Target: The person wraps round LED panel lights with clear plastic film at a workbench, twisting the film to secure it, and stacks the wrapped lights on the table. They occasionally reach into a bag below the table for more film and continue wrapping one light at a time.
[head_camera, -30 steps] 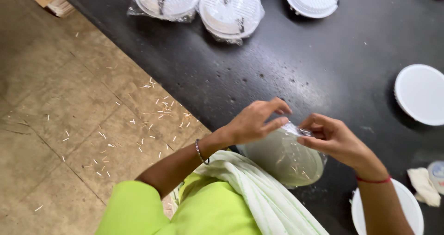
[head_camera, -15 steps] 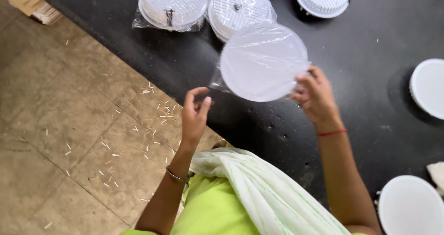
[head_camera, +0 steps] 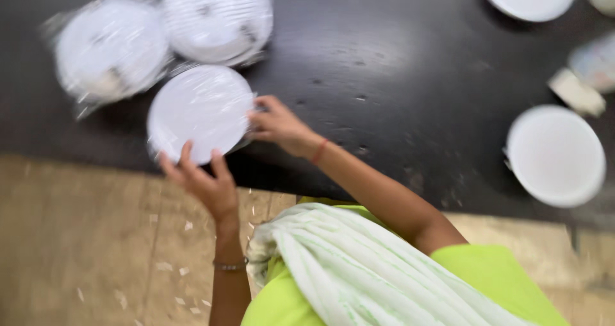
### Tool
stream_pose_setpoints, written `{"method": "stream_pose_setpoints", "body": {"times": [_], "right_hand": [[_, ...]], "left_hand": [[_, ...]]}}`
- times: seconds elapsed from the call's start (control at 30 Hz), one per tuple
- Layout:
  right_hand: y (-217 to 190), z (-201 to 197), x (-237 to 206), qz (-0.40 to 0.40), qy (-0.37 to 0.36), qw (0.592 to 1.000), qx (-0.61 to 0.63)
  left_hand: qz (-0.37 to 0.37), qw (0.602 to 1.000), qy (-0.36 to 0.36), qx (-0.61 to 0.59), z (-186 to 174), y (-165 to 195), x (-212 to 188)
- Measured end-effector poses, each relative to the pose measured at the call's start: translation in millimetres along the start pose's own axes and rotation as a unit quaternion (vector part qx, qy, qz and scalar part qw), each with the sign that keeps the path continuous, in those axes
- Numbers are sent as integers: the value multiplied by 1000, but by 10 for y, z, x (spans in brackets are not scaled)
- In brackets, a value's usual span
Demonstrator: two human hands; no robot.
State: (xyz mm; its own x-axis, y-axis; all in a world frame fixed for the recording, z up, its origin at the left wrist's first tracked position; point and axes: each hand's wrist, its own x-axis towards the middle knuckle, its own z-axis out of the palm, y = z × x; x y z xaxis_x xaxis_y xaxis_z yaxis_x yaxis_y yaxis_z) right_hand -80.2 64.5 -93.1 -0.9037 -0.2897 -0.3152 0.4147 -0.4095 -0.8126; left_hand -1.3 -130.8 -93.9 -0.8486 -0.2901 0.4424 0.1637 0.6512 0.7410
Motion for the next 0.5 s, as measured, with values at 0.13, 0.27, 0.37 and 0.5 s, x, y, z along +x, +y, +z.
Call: {"method": "stream_pose_setpoints", "body": {"times": [0.13,0.27,0.37,0.5], "right_hand": [[-99,-220,-467,-70,21,985,-153],[-142,-651,-1460,-36,-27,987,-155],[-15,-1065,-2461,23,-65,985,-158],[403,-1761,-3784,124,61,951,-277]], "left_hand": [[67,993,-18,94,247,-438,-28],[160,974,-11,162,176,-881,77],[202,958,-8,203,200,-996,237],[48,993,-84,73,367,-609,355]]}}
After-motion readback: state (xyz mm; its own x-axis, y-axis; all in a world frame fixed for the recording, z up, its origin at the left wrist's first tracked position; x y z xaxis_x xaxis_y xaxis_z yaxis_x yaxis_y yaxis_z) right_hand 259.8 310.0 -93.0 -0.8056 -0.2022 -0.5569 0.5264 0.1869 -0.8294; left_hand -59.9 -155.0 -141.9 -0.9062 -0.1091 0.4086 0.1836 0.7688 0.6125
